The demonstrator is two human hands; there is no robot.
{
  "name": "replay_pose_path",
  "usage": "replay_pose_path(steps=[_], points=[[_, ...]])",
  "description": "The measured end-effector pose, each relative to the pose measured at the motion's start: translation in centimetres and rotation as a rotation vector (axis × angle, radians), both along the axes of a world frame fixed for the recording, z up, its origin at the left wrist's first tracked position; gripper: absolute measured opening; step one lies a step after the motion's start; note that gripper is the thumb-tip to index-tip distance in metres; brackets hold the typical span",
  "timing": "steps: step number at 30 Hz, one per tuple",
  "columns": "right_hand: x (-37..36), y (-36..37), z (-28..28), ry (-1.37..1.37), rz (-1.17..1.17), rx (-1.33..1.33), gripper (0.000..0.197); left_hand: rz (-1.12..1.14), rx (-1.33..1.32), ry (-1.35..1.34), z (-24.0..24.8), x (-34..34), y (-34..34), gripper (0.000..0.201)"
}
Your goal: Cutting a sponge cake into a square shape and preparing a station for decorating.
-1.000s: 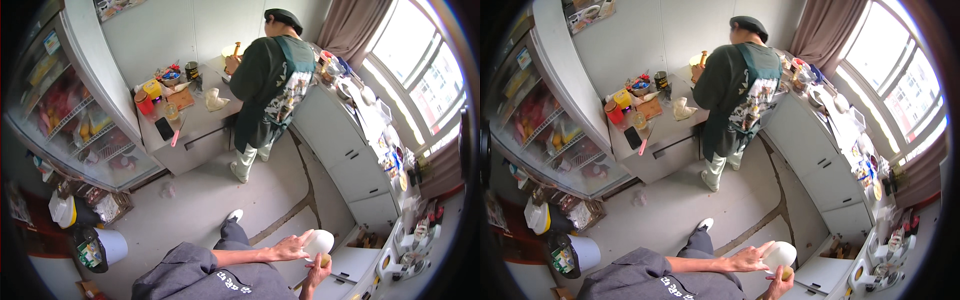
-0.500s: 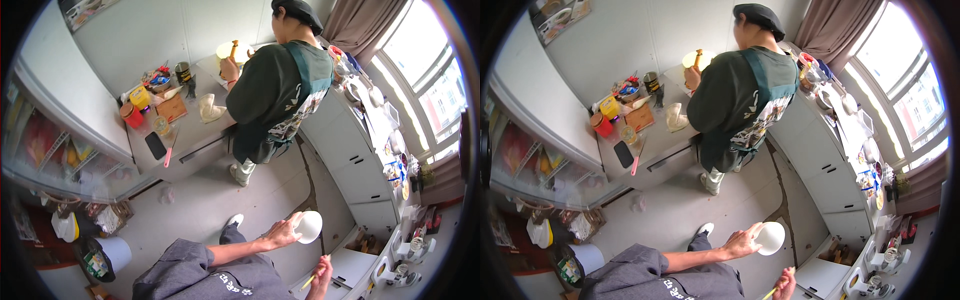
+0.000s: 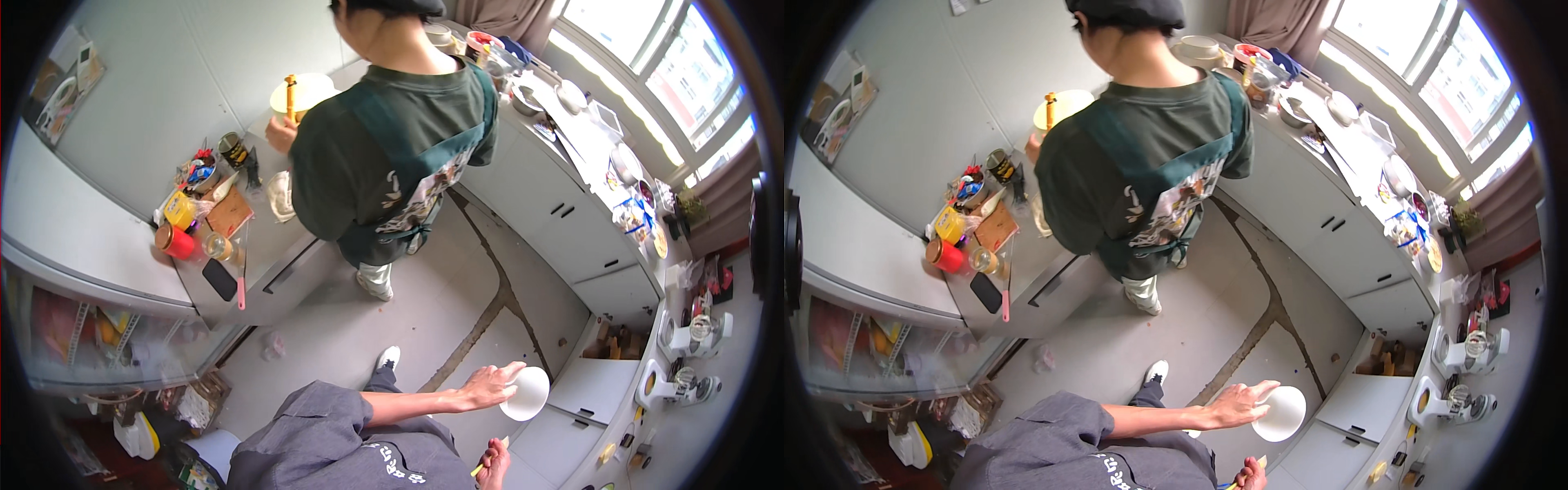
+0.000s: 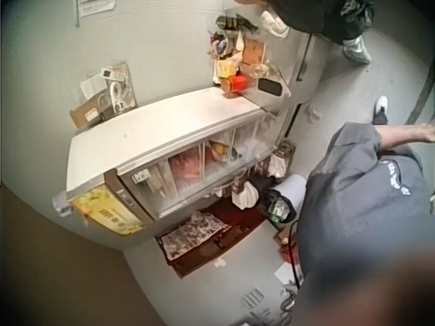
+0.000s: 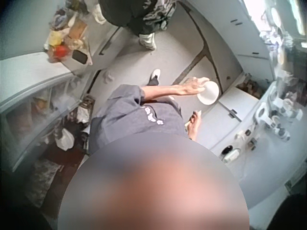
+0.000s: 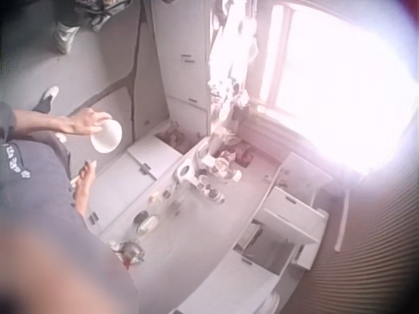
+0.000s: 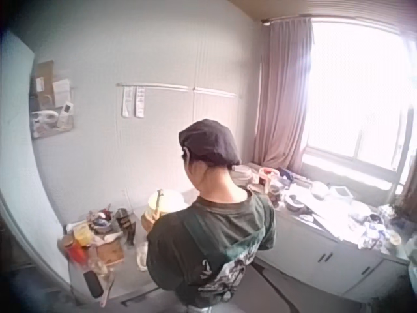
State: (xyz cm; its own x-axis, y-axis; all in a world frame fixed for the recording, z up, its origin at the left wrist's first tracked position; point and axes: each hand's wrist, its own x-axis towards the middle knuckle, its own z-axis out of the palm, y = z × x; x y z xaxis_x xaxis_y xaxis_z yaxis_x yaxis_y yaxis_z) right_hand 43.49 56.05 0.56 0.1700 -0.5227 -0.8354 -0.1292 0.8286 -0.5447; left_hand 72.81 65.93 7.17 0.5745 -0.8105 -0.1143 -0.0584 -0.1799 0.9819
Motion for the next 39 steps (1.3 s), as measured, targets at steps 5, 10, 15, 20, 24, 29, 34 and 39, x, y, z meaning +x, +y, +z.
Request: replay_pose_path(steps=[5, 10, 15, 20, 24, 29, 34, 39], points=[[-5.9, 0.5, -2.4, 0.041, 0.181, -0.052, 0.039, -0.083, -0.009, -0.052, -0.3, -3.3, -2.8, 0.066], [-8.2, -3.9, -3.5, -0.03, 0.3, 0.035, 0.047, -0.026, 0.011, -0.093, 0.1, -8.2, -3.8, 0.065], [-6.2, -9.8, -5.3, -0.012, -0.046, -0.122, 0.01, 0.052, 0.082, -0.045, 1.8, -13.0, -3.8, 0.065], [-10.8, -12.8, -7.1, -0.266, -0.051, -0.169, 0.016, 0.051, 0.05, -0.098, 0.3, -18.0, -6.0, 0.065], [-10.7, -11.1, -5.4, -0.156, -0.064, -0.053, 0.013, 0.166, -0.041, -0.096, 0.6, -19.2, -8.2, 0.059], [-10.7, -10.2, 0.2, -0.112, 0.041, -0.096, 0.013, 0.248, 0.183, 0.075, 1.1, -19.4, -9.8, 0.057], [-18.1, -12.2, -1.3, -0.103, -0.156, -0.2, 0.018, 0.08, 0.229, 0.086, 0.4, -22.1, -16.0, 0.055], [-22.6, -14.0, -2.9, -0.024, -0.272, -0.111, 0.024, -0.125, 0.241, 0.087, -1.1, -24.6, -23.3, 0.051]])
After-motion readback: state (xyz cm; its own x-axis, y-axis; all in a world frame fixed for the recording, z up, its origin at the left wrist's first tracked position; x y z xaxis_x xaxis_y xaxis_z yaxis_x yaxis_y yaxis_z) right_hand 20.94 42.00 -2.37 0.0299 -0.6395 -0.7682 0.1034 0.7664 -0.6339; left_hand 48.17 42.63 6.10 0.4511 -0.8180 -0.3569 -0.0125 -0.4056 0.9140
